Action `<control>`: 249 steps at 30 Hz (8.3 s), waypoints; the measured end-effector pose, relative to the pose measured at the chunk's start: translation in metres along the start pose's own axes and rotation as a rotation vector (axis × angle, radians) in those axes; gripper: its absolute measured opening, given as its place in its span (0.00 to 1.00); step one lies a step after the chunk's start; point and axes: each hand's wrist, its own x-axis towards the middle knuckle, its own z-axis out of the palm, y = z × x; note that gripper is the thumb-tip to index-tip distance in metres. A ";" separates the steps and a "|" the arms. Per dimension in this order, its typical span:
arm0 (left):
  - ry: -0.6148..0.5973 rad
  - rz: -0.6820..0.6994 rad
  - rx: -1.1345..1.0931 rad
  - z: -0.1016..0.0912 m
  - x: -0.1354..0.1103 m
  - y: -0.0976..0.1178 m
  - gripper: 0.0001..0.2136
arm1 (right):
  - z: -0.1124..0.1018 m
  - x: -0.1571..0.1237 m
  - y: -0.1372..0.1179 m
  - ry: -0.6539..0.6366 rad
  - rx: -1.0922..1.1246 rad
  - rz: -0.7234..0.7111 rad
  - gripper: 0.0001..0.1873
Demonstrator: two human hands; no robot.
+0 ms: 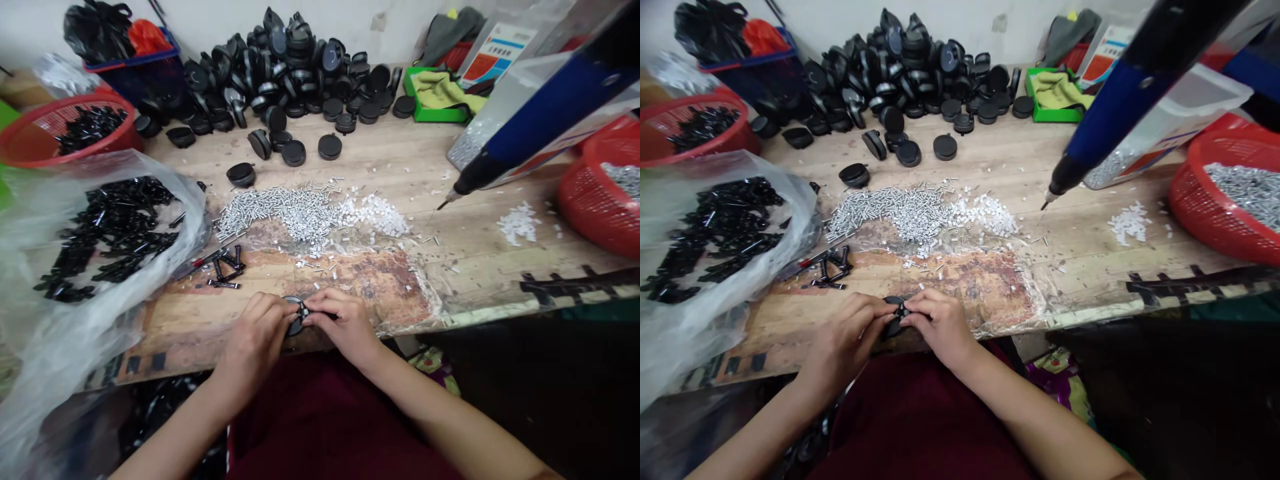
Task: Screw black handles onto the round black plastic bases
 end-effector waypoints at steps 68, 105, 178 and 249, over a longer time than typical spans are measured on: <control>0.457 -0.586 -0.608 -0.007 0.018 0.032 0.09 | -0.001 0.006 -0.038 -0.037 0.010 0.153 0.25; -0.148 -0.380 0.370 -0.009 0.127 -0.039 0.08 | -0.032 0.027 -0.017 0.137 0.570 0.412 0.21; 0.668 -0.534 -1.029 -0.005 0.016 -0.009 0.15 | 0.008 0.089 -0.069 -0.269 -0.264 0.051 0.14; 0.475 -0.619 -1.039 -0.011 0.032 0.047 0.20 | -0.034 0.079 -0.066 -0.211 0.426 0.215 0.20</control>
